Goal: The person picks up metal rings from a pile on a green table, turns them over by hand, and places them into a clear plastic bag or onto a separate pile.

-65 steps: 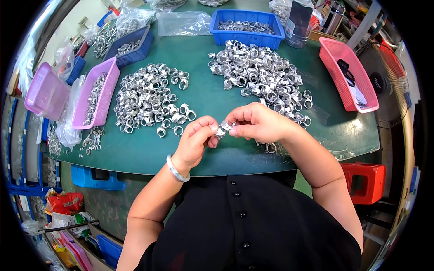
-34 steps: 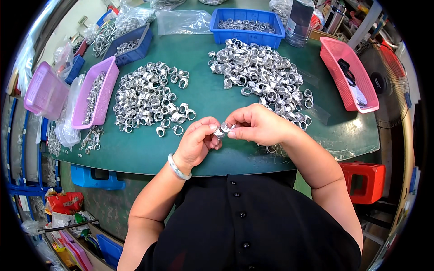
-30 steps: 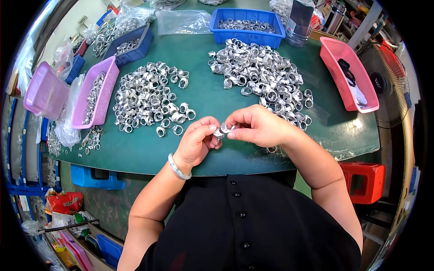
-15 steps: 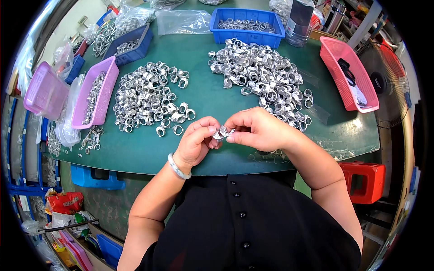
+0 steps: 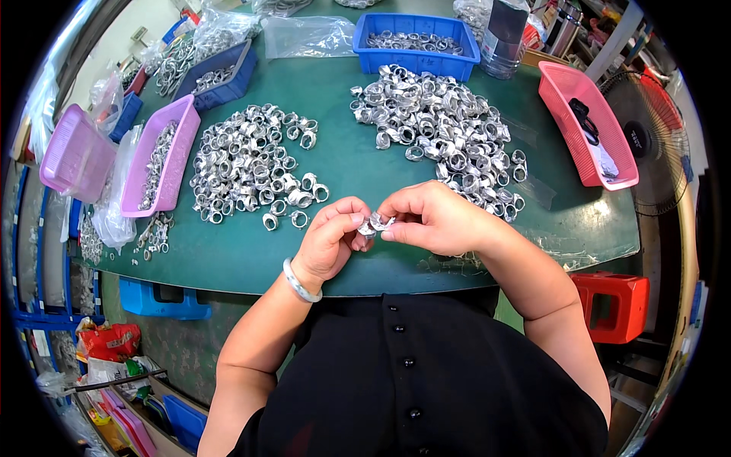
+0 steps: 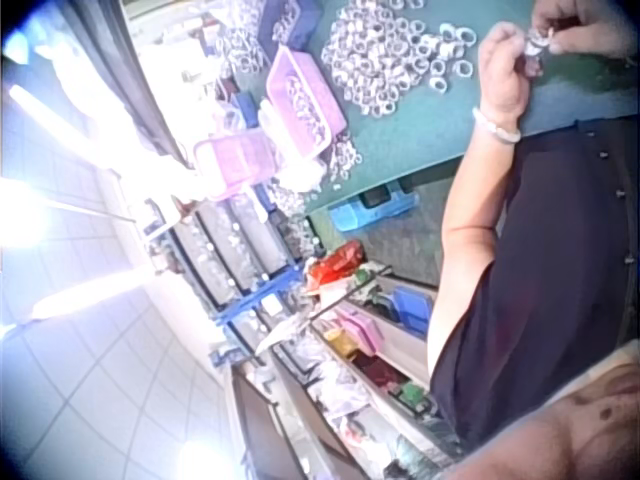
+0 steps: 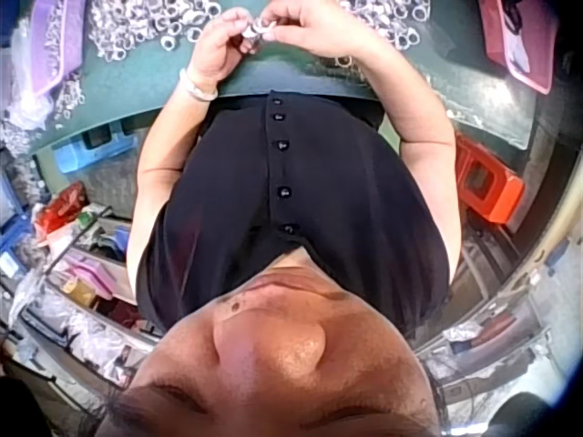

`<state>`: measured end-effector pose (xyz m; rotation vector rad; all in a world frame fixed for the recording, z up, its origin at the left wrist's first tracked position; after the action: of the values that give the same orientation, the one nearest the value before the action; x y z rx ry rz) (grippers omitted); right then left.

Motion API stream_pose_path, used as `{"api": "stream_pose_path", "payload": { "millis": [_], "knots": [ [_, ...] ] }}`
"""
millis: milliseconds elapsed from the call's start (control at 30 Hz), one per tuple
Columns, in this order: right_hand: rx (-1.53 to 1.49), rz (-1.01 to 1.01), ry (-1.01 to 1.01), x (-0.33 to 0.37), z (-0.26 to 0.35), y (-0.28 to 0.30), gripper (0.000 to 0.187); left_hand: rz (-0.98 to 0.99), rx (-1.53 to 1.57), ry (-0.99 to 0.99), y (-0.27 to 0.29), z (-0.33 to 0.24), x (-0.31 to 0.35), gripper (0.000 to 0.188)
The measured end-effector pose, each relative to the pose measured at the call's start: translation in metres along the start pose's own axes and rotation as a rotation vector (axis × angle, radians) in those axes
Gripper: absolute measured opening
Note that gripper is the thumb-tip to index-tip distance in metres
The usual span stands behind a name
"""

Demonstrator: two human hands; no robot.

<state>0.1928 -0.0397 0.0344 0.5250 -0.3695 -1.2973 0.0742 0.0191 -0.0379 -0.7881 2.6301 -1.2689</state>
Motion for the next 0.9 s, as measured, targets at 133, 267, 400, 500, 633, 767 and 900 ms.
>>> {"api": "stream_pose_path", "payload": {
  "millis": [133, 267, 400, 500, 633, 767, 900],
  "knots": [
    [0.001, -0.005, 0.007, 0.0002, 0.0001, 0.0000, 0.017, 0.010, -0.007, 0.000, -0.0011, -0.0007, 0.0003, 0.015],
    [0.007, 0.001, -0.011, 0.0004, -0.0003, -0.0001, 0.017, 0.005, 0.002, -0.001, -0.0011, -0.0006, 0.0003, 0.015],
    [0.004, -0.001, -0.015, 0.0001, -0.0015, -0.0006, 0.017, -0.001, -0.002, -0.004, -0.0010, -0.0010, 0.0002, 0.015],
    [0.013, 0.011, -0.010, -0.0002, 0.0018, 0.0011, 0.017, -0.001, -0.002, -0.006, -0.0010, -0.0014, 0.0003, 0.015],
    [0.012, 0.011, -0.011, -0.0009, 0.0010, 0.0010, 0.017, 0.008, 0.001, -0.011, -0.0010, -0.0015, -0.0002, 0.015],
    [0.014, 0.020, -0.018, -0.0012, -0.0002, 0.0007, 0.017, 0.007, 0.001, -0.009, -0.0007, -0.0015, -0.0001, 0.016],
    [0.014, 0.012, 0.000, -0.0016, 0.0000, 0.0014, 0.017, 0.008, -0.010, -0.007, -0.0014, -0.0021, -0.0004, 0.015]
  ]
}}
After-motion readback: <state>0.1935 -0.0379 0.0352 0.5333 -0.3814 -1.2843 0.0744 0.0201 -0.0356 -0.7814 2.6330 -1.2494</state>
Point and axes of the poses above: each hand's wrist, its own x-axis away from the middle knuckle, its own y-axis out of the back of the hand, z = x × y, the point moved 6 cm from there along -x, towards the middle knuckle, and after that the axes turned 12 degrees about x, right-handed, at the moved point
